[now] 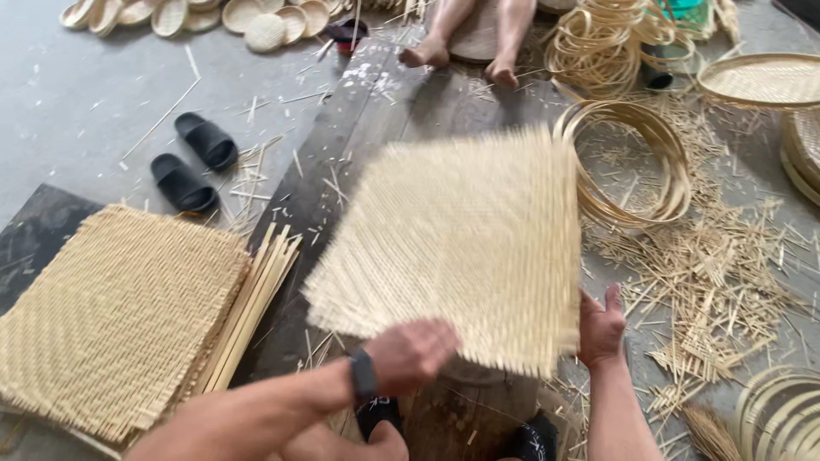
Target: The person assembles a round woven basket by placing a pre-woven square mat over a circular frame, pressing it into shape, and trimming the excess mat edges with shears. The process is repeated for multiple baskets.
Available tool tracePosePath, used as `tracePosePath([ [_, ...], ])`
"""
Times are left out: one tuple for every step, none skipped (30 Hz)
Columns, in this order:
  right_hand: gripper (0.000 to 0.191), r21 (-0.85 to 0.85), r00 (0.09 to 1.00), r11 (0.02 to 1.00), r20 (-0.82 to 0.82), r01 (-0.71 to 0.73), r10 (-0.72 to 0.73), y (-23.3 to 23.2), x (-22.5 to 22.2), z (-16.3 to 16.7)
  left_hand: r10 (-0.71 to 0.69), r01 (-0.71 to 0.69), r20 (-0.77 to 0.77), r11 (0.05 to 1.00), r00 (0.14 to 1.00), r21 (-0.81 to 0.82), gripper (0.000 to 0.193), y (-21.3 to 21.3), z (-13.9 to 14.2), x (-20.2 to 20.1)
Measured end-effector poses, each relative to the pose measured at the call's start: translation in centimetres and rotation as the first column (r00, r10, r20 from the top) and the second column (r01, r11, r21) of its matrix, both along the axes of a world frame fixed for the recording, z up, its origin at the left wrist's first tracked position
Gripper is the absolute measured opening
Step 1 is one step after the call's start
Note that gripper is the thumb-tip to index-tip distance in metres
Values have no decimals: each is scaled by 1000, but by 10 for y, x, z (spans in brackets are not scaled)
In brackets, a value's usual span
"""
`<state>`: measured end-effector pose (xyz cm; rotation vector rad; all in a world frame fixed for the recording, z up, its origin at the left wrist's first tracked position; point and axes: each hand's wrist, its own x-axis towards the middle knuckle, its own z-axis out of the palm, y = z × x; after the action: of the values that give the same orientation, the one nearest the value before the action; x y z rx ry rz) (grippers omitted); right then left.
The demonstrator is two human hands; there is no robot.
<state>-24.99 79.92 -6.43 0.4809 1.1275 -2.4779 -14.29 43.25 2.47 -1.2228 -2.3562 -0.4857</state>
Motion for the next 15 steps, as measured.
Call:
tracePosePath([
  [83,141,999,989,11,-44,43,12,4,-2,-48,53,85,997,995,-63,25,24,-16,7],
  [77,267,996,960,28,-90,86,17,5,-17,-86,109,171,985,982,-134,26,37,-37,10],
  [71,393,991,910,48,-136,127,25,3,-28,-146,202,346,971,927,-131,28,49,-54,9],
  [64,463,988,873,93,-154,125,30,4,-41,-197,290,512,951,836,-107,31,60,-70,9],
  [57,523,984,835,142,-169,110,33,3,-56,-237,372,659,925,714,-71,34,68,-85,5],
  [50,570,977,800,195,-188,91,36,2,-69,-224,292,609,956,761,-13,37,69,-97,-2],
  [43,592,975,787,213,-174,55,37,1,-82,-204,212,561,976,802,53,41,64,-110,-15],
  [37,606,975,781,220,-151,18,38,-1,-94,-175,130,511,984,841,122,45,58,-119,-33],
  [31,611,975,780,221,-132,-8,38,-4,-100,138,-99,578,990,805,-99,44,47,-125,-56],
  [27,612,976,783,217,-116,-24,40,-7,-108,279,-352,479,934,833,69,45,28,-132,-76],
  [27,615,973,780,229,-113,-40,40,-9,-114,478,-590,462,797,747,130,52,10,-140,-99],
  [26,591,978,801,205,-99,-31,37,-12,-119,699,-821,683,506,212,-263,49,-12,-149,-116],
  [26,569,983,818,183,-83,-28,36,-15,-123,718,-930,696,267,17,-252,85,-30,-159,-135],
  [26,548,987,834,159,-65,-28,37,-16,-125,642,-916,766,323,29,-236,87,-48,-167,-146],
  [29,562,987,825,157,-53,-44,39,-18,-129,562,-903,826,373,36,-215,90,-58,-176,-154],
])
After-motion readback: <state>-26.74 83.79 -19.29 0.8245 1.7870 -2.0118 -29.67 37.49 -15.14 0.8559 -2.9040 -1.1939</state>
